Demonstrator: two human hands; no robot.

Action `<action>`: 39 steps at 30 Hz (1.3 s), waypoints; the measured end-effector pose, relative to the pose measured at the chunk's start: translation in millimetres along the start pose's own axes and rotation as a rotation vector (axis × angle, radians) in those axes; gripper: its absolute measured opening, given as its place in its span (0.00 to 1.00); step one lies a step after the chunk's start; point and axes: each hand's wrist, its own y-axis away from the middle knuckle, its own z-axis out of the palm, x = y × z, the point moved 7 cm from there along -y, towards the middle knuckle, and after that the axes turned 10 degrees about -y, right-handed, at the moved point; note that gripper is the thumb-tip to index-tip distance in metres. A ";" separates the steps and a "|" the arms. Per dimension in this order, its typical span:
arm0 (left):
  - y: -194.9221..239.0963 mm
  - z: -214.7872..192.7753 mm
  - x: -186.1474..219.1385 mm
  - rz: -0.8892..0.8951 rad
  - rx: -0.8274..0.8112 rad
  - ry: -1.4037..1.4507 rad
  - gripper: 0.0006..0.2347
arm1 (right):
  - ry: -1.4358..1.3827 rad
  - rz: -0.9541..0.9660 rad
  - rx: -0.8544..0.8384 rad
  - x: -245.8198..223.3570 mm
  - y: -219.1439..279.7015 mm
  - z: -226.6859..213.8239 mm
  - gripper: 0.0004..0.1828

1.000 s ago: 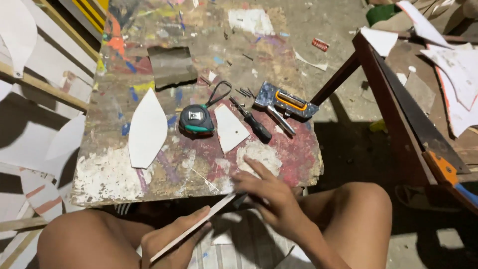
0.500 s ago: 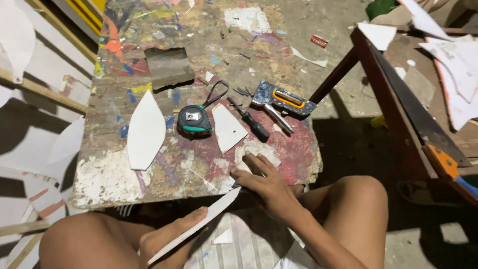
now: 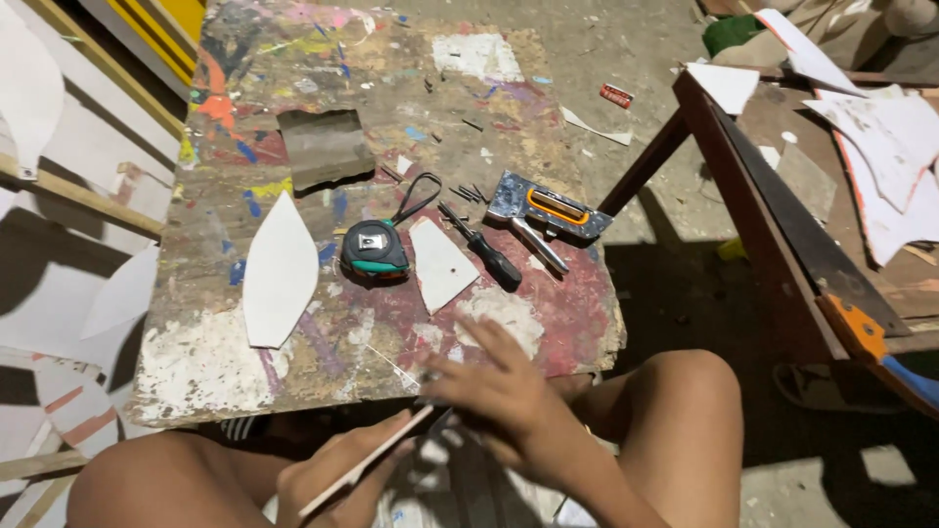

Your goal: Trimming and heat-shaping small white components using a craft knife and a soldering iron on a workbench.

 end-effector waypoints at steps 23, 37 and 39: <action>-19.2 28.2 -17.1 -0.333 -0.073 -0.064 0.08 | -0.083 0.047 0.015 48.1 1.9 -15.2 0.20; -9.2 21.8 -60.4 -0.909 -0.211 0.227 0.09 | -0.189 0.180 -0.009 49.5 -10.8 6.4 0.14; -8.8 22.7 -64.1 -0.699 -0.182 0.141 0.08 | -0.181 0.125 0.019 32.7 -21.2 4.1 0.15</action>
